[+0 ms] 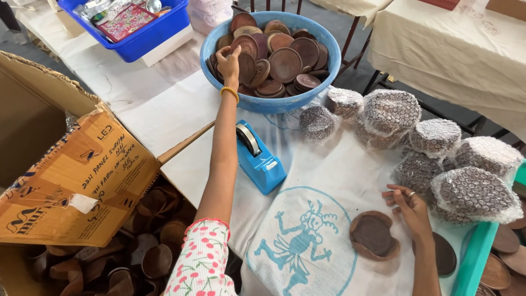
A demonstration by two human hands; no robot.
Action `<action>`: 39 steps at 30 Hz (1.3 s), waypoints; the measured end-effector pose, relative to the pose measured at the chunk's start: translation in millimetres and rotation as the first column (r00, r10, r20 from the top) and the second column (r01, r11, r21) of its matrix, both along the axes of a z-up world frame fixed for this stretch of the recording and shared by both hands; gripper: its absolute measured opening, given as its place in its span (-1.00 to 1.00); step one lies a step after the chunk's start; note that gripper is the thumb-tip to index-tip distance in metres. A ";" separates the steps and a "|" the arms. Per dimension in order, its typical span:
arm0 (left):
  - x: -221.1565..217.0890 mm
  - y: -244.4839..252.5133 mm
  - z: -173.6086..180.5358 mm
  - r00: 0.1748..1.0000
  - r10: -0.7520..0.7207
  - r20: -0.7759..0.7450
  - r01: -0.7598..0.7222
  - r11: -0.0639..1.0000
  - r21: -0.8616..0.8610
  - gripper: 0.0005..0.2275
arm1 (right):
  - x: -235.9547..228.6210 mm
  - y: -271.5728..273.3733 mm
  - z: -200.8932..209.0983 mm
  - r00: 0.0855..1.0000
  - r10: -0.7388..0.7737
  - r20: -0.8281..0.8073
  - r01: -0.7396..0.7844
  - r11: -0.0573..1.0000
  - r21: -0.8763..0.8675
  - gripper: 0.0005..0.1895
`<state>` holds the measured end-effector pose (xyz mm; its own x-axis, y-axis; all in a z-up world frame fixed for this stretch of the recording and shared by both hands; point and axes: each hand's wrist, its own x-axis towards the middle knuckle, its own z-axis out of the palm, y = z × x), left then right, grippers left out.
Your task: The person picks up round wooden coasters from a blue basin, wipes them with a cloth, and places them into a green tray. The person handles the coasters one at a time, wiping both sides before stacking them in the tray.
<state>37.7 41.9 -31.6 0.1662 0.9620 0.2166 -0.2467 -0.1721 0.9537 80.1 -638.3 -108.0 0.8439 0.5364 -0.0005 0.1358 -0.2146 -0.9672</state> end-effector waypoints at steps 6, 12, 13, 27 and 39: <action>-6.3 -7.0 6.3 0.988 0.115 0.101 -0.145 0.918 0.369 -0.82 | 2.6 -1.2 -2.9 1.000 0.011 -0.003 -0.011 1.000 0.016 -0.61; -28.2 -59.3 45.3 0.976 0.118 0.183 -0.214 0.671 0.710 -0.83 | 0.3 0.2 1.0 1.000 -0.014 -0.002 0.014 1.000 -0.015 -0.60; -31.1 -62.5 45.3 0.977 0.116 0.182 -0.212 0.671 0.711 -0.83 | -0.4 0.2 -0.8 1.000 -0.016 -0.003 0.016 1.000 -0.014 -0.60; 2.0 -52.5 5.3 0.251 0.615 -0.748 0.445 0.613 0.653 -0.37 | 0.7 -0.2 -0.2 0.999 -0.040 -0.010 0.039 0.998 -0.049 -0.57; -11.6 -58.6 18.8 0.274 0.052 -0.960 0.556 0.806 0.202 0.27 | 9.6 -2.6 -11.0 1.000 -0.006 -0.004 0.006 1.000 -0.025 -0.53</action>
